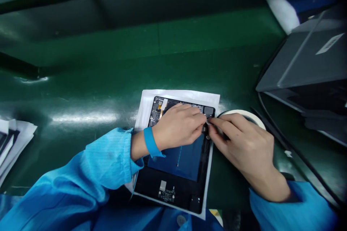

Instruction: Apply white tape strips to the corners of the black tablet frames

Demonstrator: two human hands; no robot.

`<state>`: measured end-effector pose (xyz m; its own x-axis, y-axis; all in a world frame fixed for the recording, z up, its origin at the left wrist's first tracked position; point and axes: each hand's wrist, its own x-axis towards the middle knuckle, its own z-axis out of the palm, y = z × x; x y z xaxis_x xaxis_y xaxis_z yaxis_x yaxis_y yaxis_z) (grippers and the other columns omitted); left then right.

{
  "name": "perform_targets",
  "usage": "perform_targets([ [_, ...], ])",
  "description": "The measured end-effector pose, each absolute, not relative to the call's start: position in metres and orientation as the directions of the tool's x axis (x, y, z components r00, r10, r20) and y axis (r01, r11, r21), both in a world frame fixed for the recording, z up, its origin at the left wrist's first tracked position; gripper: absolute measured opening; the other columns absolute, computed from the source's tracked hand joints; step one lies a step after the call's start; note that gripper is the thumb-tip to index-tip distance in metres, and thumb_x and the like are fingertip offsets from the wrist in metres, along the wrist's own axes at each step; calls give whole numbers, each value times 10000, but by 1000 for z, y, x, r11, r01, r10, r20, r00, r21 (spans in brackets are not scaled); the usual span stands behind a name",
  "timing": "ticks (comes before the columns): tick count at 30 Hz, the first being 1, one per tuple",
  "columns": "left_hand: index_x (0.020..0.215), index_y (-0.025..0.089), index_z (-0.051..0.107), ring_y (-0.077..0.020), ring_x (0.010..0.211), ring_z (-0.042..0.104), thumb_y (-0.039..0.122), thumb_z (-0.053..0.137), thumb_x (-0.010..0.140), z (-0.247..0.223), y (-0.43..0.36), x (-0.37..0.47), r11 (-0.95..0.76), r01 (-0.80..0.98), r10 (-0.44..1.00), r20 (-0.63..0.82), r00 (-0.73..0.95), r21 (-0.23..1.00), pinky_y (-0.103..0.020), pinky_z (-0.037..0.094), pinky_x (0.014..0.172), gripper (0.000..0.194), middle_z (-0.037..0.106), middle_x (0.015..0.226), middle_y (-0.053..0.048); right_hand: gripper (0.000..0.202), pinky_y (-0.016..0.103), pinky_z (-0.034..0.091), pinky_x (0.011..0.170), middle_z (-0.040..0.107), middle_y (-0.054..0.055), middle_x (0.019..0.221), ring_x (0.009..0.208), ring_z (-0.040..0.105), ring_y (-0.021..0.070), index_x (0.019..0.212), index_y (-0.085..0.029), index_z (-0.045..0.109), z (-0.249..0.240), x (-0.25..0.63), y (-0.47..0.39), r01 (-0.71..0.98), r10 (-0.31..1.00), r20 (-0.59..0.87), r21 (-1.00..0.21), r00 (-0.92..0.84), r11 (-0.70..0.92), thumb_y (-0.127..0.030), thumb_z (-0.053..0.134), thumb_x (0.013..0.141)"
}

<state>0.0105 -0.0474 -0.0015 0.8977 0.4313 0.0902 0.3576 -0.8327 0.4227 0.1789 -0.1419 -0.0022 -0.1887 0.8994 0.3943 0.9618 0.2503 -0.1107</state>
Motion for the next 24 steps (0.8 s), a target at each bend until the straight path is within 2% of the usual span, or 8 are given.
perform_targets([
  [9, 821, 165, 632, -187, 784, 576, 213, 510, 933, -2, -47, 11, -835, 353, 427, 94, 899, 422, -331, 409, 699, 173, 645, 852, -31, 49, 278, 398, 605, 678, 24, 828, 708, 578, 131, 890, -147, 679, -3, 177, -142, 959, 900, 393, -125, -186, 252, -181, 649, 872],
  [14, 832, 159, 635, -189, 799, 587, 208, 511, 933, -2, -47, 11, -829, 354, 428, 85, 900, 433, -331, 415, 718, 167, 650, 862, -37, 86, 282, 384, 600, 674, 24, 829, 684, 548, 129, 893, -151, 685, -3, 175, -143, 964, 905, 374, -88, -200, 250, -203, 617, 898],
  [24, 840, 155, 633, -200, 815, 596, 211, 513, 932, -3, -47, 10, -826, 353, 427, 80, 901, 439, -344, 433, 736, 161, 650, 870, -50, 241, 307, 292, 559, 622, 24, 764, 586, 448, 121, 789, -152, 681, 13, 172, -139, 963, 938, 240, -42, -250, 268, -213, 509, 946],
])
